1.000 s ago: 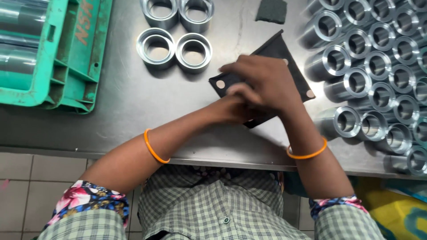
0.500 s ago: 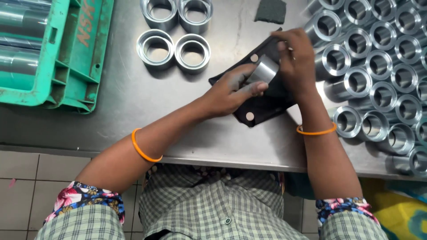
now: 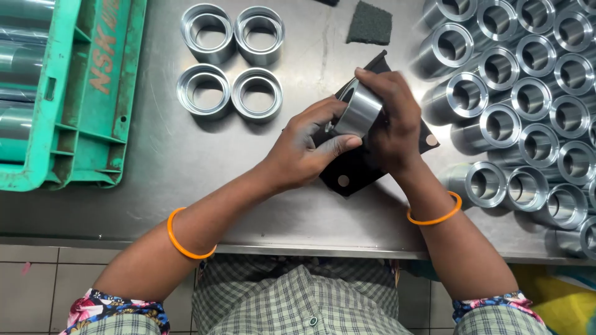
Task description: Rubbing and cleaning industrial metal rings with a small black pad on a metal workbench.
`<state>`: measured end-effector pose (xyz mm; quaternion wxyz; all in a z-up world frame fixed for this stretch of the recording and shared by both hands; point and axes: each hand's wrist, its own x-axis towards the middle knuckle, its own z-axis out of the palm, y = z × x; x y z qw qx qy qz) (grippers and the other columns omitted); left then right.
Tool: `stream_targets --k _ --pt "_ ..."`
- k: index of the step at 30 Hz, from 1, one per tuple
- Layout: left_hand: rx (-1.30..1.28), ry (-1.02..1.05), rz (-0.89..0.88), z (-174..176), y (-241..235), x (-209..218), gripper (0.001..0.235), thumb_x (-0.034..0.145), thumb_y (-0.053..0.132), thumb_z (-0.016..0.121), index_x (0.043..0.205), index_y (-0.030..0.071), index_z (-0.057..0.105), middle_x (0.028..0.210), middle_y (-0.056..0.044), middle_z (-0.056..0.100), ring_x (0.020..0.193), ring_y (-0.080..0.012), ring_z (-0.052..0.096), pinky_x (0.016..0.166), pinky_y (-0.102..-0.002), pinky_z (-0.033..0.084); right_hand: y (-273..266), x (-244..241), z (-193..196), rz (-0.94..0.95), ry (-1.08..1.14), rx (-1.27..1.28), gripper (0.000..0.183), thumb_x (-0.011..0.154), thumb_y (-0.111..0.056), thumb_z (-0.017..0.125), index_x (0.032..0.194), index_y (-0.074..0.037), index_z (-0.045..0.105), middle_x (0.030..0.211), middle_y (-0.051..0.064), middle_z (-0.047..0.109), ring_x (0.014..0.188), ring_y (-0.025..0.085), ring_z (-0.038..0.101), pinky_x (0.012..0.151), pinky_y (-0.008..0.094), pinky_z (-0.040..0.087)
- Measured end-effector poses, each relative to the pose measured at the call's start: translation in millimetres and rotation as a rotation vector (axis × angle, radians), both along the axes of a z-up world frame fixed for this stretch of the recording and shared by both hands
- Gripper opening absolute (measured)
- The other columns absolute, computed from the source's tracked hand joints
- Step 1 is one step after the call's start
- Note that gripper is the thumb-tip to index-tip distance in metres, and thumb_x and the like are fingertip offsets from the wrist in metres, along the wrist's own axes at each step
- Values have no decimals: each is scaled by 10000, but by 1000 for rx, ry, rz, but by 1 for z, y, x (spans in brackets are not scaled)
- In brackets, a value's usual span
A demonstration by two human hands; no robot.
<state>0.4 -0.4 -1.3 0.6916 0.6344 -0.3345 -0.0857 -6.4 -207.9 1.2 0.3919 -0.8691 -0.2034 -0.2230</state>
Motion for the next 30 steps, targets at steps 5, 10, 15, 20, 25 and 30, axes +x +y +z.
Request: stream_targets --k 5,10,15,20,25,30 --pt "5 -245 97 2 0 0 378 977 198 746 1262 -16 620 1237 -134 662 1200 -252 653 1110 -383 468 -12 8 -18 281 582 515 379 972 -59 587 1343 3 626 1238 97 675 1130 164 653 980 289 532" --pt "7 -73 31 0 1 -1 374 990 214 750 1269 -1 623 1223 -120 664 1137 -219 676 1000 -329 556 2 -1 -3 25 95 53 441 1006 -54 545 1441 -5 598 1245 55 684 1104 134 693 987 265 556" --pt "30 -245 87 -11 -1 3 376 993 235 761 1244 -3 612 1248 -108 651 1168 -197 653 1021 -322 534 -10 10 -25 324 640 562 390 1005 -75 581 1390 -11 600 1317 71 669 1177 146 650 1004 289 527" --pt "-118 342 -34 -18 -5 10 366 1011 302 702 1245 30 631 1133 -83 670 1056 -145 647 963 -304 542 1 2 -1 56 149 88 382 1056 -117 631 1419 2 608 1194 102 642 1038 187 678 867 288 559" --pt "-486 919 -12 -23 2 26 462 1049 429 543 1250 16 592 1082 -96 668 1040 -186 687 979 -367 572 8 5 4 220 1065 932 470 995 -201 589 1399 11 474 1080 77 718 740 187 699 607 289 582" --pt "-459 899 58 -27 5 34 600 1042 520 371 1310 5 524 1165 -100 692 1151 -229 696 1022 -433 538 23 -6 5 240 646 736 590 992 -118 665 1516 -44 404 1192 108 675 836 172 679 721 300 592"
